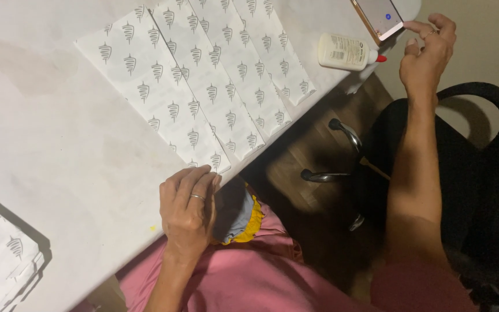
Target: Applying glue to the edges of patterned paper strips and folding them to create finished components.
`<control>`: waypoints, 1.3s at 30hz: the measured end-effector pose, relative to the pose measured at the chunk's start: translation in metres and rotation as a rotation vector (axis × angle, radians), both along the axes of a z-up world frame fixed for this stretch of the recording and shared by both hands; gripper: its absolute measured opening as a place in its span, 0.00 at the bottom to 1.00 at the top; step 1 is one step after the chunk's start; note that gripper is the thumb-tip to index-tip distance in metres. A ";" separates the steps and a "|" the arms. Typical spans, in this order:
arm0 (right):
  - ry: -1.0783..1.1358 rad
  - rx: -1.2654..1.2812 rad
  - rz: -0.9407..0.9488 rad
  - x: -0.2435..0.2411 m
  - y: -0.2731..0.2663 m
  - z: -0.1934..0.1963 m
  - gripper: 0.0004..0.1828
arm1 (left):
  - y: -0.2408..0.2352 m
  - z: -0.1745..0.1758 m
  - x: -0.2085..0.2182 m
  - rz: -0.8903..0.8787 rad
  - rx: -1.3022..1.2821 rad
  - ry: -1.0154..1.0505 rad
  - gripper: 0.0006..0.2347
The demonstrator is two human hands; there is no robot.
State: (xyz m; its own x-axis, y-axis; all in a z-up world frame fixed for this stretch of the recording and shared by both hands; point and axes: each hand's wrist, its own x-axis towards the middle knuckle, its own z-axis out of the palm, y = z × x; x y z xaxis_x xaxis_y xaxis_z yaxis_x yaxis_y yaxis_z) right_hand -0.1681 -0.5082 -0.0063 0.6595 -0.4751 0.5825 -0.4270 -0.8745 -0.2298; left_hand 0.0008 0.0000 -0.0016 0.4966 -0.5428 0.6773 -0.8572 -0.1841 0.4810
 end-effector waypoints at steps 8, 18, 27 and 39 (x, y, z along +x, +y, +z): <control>-0.014 0.008 -0.024 0.002 0.007 0.007 0.29 | 0.000 0.000 0.000 -0.003 0.008 -0.007 0.04; -0.005 0.011 -0.006 0.001 0.001 0.002 0.27 | 0.001 0.000 0.000 -0.010 -0.003 -0.011 0.04; -0.018 0.015 -0.017 0.003 0.010 0.008 0.27 | 0.001 -0.001 0.000 -0.002 0.000 -0.017 0.04; -0.096 0.090 0.670 0.078 0.278 0.057 0.06 | 0.006 -0.013 -0.001 0.029 -0.036 -0.001 0.03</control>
